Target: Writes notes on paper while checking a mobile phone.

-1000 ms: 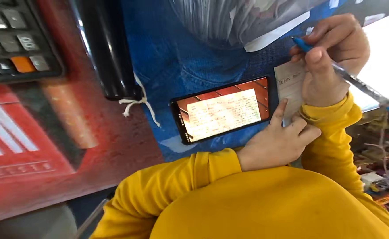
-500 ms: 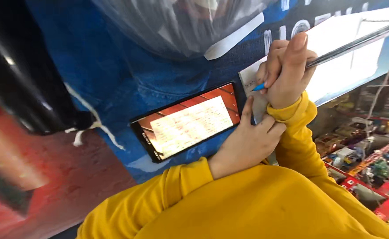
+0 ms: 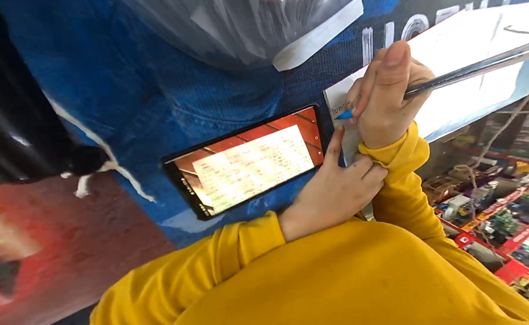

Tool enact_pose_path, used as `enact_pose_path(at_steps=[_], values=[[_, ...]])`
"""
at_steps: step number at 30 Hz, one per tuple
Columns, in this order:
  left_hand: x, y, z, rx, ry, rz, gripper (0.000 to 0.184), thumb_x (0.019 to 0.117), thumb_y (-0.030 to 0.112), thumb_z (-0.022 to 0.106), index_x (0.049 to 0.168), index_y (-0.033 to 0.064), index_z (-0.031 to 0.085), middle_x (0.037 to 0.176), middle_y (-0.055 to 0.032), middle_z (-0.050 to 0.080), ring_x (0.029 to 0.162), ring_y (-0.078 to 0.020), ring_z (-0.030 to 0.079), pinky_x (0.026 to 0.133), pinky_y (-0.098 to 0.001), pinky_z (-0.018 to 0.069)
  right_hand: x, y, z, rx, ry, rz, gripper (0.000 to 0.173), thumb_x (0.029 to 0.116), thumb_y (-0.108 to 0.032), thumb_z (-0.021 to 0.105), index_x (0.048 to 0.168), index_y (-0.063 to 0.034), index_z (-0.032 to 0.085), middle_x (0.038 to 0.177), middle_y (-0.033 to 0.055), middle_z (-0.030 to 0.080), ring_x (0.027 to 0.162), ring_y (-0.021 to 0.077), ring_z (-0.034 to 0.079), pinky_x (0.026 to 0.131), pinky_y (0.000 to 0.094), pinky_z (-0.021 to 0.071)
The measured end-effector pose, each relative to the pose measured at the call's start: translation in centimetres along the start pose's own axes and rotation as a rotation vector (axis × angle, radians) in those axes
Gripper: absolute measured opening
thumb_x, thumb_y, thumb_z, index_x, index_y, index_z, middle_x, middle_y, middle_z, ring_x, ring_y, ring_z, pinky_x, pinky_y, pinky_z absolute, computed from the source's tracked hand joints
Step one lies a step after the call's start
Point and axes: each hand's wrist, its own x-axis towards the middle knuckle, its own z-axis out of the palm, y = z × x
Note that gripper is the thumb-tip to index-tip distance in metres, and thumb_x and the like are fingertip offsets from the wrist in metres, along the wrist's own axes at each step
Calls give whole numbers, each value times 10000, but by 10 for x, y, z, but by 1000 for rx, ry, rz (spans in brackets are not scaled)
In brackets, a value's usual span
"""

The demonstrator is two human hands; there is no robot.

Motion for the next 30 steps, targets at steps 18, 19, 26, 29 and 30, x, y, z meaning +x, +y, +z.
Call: enact_pose_path(at_steps=[18,19,26,29,30], values=[[0,-4,0,30,1,39,140,936,36,620,887,124,717,847,-26,665,855,-230,662,1103,-675,271,3,-1,1,26,55,66,450,1026,-26,409,631,-235,455,526,-181,484,448,-80,469,419,132,402],[0,-4,0,32,0,38,135,930,32,627,890,124,718,847,-28,665,854,-232,663,1105,-676,266,3,-2,1,39,67,75,458,1031,-18,394,632,-233,460,522,-180,494,444,-80,479,413,128,410],[0,-4,1,44,7,50,153,940,29,612,872,126,709,866,-25,669,871,-229,664,1103,-682,268,2,-1,-2,62,42,77,457,1033,-37,398,626,-238,455,524,-179,475,444,-78,454,418,131,391],[0,-4,0,43,-3,45,157,943,24,607,871,123,705,854,-25,665,864,-225,662,1106,-674,265,2,-1,-1,64,67,89,465,1041,-31,375,632,-237,454,522,-183,471,446,-80,453,423,127,392],[0,-4,0,40,1,43,160,944,23,605,866,121,704,847,-28,664,860,-225,662,1107,-670,266,1,-1,0,48,76,79,460,1037,-26,385,633,-235,454,528,-185,470,453,-84,452,429,124,390]])
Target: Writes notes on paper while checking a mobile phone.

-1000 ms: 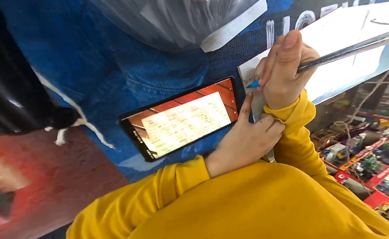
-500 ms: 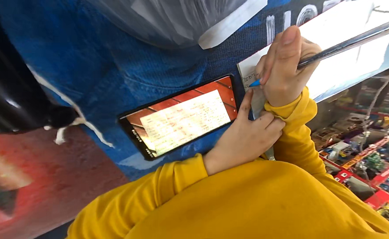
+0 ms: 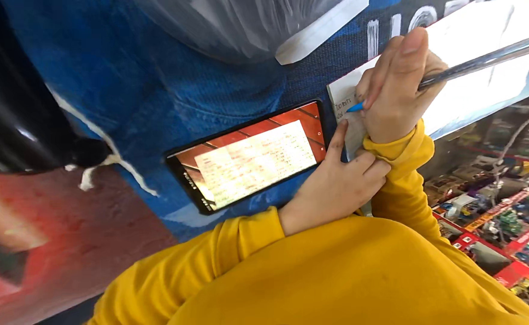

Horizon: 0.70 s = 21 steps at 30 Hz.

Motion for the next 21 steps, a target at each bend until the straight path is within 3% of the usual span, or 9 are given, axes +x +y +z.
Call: enact_pose_path(at_steps=[4,13,21], values=[[0,1,0,1,11,-6,163,954,30,592,872,112,706,844,-45,658,858,-246,663,1107,-674,261,-1,0,0,-41,-6,-17,452,1029,-15,401,635,-227,469,532,-183,490,455,-86,477,424,122,412],[0,0,0,28,-1,6,175,953,18,587,877,123,706,876,-31,662,874,-238,658,1095,-671,266,0,3,-3,-55,-45,-47,437,1010,-33,429,619,-228,439,533,-177,457,461,-86,437,430,131,368],[1,-1,-1,-32,-16,-12,144,949,32,608,908,111,720,858,-34,671,871,-230,669,1112,-671,258,1,0,-1,-69,36,-4,440,1027,-23,395,645,-227,471,532,-183,484,450,-85,461,420,123,392]])
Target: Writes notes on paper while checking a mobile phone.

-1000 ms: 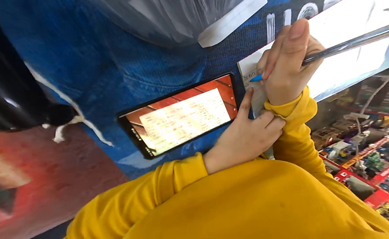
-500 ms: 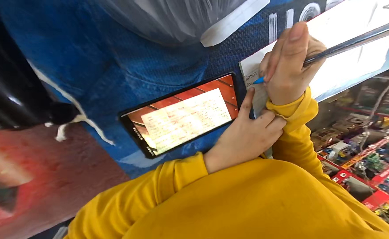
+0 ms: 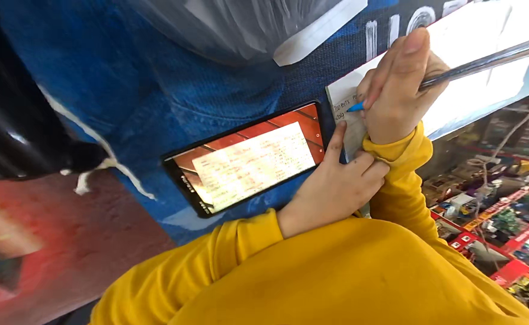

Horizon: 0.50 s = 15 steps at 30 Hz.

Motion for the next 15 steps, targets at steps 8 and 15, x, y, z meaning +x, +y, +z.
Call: enact_pose_path(at_steps=[8,15], values=[[0,0,1,34,7,10,173,955,11,588,878,108,710,864,-33,671,875,-222,670,1113,-662,268,-1,1,0,11,15,-17,432,1014,-16,418,638,-225,463,534,-178,467,457,-77,448,434,134,391],[0,1,1,24,3,1,174,965,14,576,886,103,704,832,-31,651,847,-220,660,1117,-649,275,0,0,-3,36,-17,4,443,1035,-32,394,645,-231,465,539,-182,468,463,-83,445,443,124,383]])
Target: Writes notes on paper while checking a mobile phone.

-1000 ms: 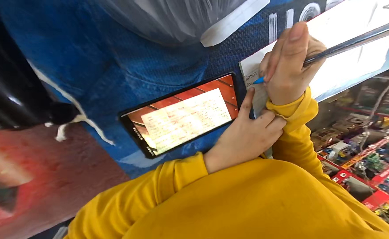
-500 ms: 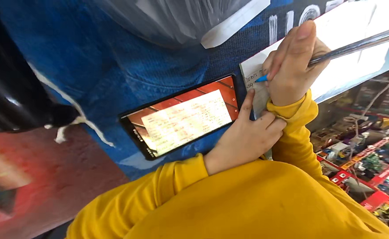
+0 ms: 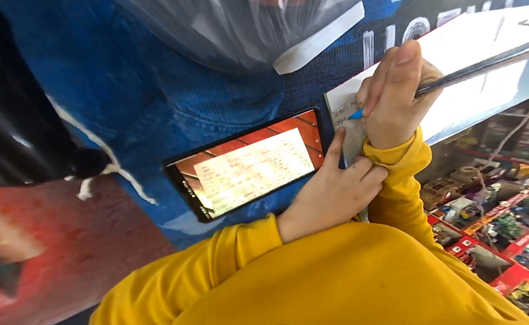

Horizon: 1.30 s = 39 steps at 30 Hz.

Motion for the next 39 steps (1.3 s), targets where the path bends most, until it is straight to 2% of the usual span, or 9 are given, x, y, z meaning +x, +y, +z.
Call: enact_pose_path(at_steps=[13,18,20,22,25,27,31,36,39], values=[[0,-1,1,-5,-7,6,163,949,11,595,899,117,708,890,-25,673,908,-225,669,1108,-666,283,3,0,-4,17,-27,52,453,1053,-55,365,663,-251,485,536,-192,492,456,-76,470,436,128,403],[0,0,-2,71,-28,-12,192,908,-27,630,968,126,731,1140,-89,689,1274,-384,561,1121,-624,340,12,7,-15,290,-8,111,543,1088,-116,210,672,-206,547,590,-120,610,481,-19,564,458,151,485],[1,2,-3,78,-46,-36,213,910,-33,626,996,126,738,1209,-113,679,1354,-439,488,1142,-607,333,14,6,-14,213,-86,105,466,1117,-153,202,849,-204,581,759,-140,678,632,-19,653,561,156,558],[2,2,-3,79,-51,-38,214,911,-37,625,1002,123,735,1212,-121,675,1357,-456,478,1141,-610,329,14,8,-17,181,-207,67,333,1124,-194,304,999,-187,613,966,-138,688,844,7,689,725,197,601],[2,2,-4,113,-47,-23,199,927,-12,620,1017,121,738,1211,-116,681,1337,-455,502,1121,-608,353,17,15,-23,151,-299,-33,103,1046,-227,565,1002,-204,655,1030,-141,674,919,21,685,801,226,610],[3,2,-3,128,-43,-19,204,936,-11,611,1019,123,741,1211,-105,686,1337,-445,507,1116,-603,362,18,18,-26,124,-307,-111,87,1007,-272,621,941,-225,654,984,-148,653,896,14,671,770,219,601],[3,0,-4,149,-39,-12,208,946,-11,594,1002,134,732,1181,-100,688,1321,-433,520,1104,-593,371,17,19,-28,151,-351,-162,356,1072,-335,483,790,-243,681,839,-168,657,715,-31,649,601,158,564],[2,-2,-3,88,-31,-27,178,913,-2,638,991,130,727,1214,-136,666,1343,-445,491,1134,-584,340,14,9,-19,125,-213,-13,513,1097,-200,340,635,-236,560,618,-169,605,489,-49,564,440,133,489],[3,-2,-2,109,-28,-27,192,919,-11,618,1013,118,725,1197,-176,652,1322,-478,493,1120,-582,359,14,6,-15,81,-83,-3,515,1077,-114,349,606,-217,531,548,-158,565,446,-52,536,405,134,458]])
